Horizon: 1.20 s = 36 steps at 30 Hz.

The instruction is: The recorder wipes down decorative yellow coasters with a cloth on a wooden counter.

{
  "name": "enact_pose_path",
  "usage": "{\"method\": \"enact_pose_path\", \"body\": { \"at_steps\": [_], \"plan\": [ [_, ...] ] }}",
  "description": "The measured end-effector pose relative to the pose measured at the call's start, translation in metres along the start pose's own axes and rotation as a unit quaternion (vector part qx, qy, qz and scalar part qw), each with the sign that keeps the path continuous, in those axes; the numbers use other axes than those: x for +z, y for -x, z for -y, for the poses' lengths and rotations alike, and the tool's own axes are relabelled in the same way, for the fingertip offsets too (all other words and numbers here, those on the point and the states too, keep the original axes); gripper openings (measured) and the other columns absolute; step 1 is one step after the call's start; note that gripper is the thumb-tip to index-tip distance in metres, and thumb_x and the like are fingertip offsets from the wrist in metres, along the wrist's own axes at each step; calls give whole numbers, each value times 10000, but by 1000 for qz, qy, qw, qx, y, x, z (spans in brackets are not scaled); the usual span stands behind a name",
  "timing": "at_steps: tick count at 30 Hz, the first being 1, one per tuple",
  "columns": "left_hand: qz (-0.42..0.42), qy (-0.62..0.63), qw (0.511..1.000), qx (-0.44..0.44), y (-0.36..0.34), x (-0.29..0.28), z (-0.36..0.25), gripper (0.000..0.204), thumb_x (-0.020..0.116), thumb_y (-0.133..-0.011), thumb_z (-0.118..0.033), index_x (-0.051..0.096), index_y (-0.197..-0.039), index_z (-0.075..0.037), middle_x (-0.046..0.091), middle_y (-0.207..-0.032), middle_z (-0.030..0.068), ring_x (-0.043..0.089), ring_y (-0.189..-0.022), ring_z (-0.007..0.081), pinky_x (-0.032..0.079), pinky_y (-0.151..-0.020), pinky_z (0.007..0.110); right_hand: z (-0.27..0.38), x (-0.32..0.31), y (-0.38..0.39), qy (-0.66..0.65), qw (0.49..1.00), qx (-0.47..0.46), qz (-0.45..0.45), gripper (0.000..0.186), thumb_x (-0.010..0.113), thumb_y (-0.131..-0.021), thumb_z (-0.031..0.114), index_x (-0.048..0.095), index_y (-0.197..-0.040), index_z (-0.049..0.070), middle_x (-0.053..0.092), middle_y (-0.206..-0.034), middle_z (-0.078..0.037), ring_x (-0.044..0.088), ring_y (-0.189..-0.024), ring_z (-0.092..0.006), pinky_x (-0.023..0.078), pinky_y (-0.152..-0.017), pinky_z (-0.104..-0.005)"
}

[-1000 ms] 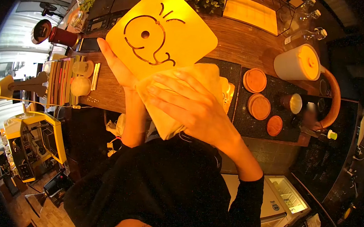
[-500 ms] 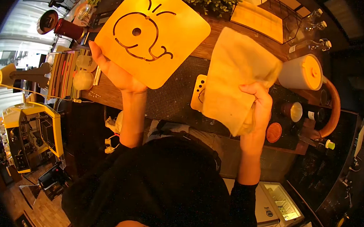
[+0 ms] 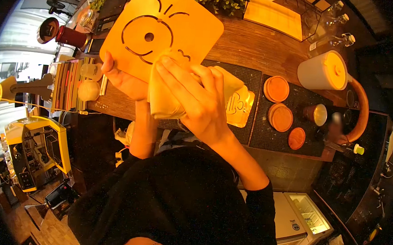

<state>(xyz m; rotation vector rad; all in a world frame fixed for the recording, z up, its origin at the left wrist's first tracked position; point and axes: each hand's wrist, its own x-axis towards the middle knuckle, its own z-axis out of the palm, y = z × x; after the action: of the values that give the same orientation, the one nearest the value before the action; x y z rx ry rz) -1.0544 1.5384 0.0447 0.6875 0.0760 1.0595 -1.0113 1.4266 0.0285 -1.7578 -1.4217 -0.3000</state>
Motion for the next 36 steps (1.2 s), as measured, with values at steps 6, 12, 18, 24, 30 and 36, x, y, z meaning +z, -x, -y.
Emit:
{"method": "enact_pose_path", "body": {
  "at_steps": [6,12,18,24,30,36],
  "plan": [
    [33,166,985,-23,-2,-14,1,651,363,-797,-420,294,-1332,-54,365,-1328,118,380,-1197,266,312,-990,400,-5,-8,17,-1,1000,-6,28,444,647,-626,185,623,-1041,28,597,-1097,-57,481,-834,-227,361,-779,-321],
    [-106,-42,993,20,6,-10,8,621,380,-794,-429,345,-1292,-60,401,-1297,114,407,-1173,272,336,-972,409,4,6,7,-79,996,10,-40,423,654,-616,155,630,-1012,7,610,-1046,-97,501,-821,-245,390,-760,-329],
    [-62,59,996,-20,6,-14,5,627,393,-791,-453,349,-1291,-76,395,-1302,114,401,-1175,286,341,-967,433,12,6,11,-215,977,16,2,440,646,-625,94,608,-1058,23,581,-1106,-88,499,-893,-257,373,-808,-347],
    [-22,158,986,-46,5,-22,1,633,406,-788,-476,354,-1289,-92,389,-1307,114,396,-1178,299,346,-962,456,0,-12,8,-189,974,107,-70,400,666,-608,79,635,-1002,15,620,-1000,-121,518,-887,-267,411,-794,-343],
    [59,327,942,-45,10,-34,19,666,420,-785,-508,329,-1307,-105,368,-1324,113,376,-1191,310,329,-967,483,12,2,8,-204,976,77,-27,402,637,-622,55,611,-1012,-38,603,-1052,-150,522,-904,-279,414,-808,-341],
    [12,219,976,-10,10,-34,20,698,428,-780,-545,314,-1314,-110,355,-1330,107,367,-1195,308,320,-975,481,8,-1,1,-375,923,81,14,387,654,-625,66,619,-1000,-20,617,-1035,-120,534,-911,-269,409,-813,-345]
  ]
}}
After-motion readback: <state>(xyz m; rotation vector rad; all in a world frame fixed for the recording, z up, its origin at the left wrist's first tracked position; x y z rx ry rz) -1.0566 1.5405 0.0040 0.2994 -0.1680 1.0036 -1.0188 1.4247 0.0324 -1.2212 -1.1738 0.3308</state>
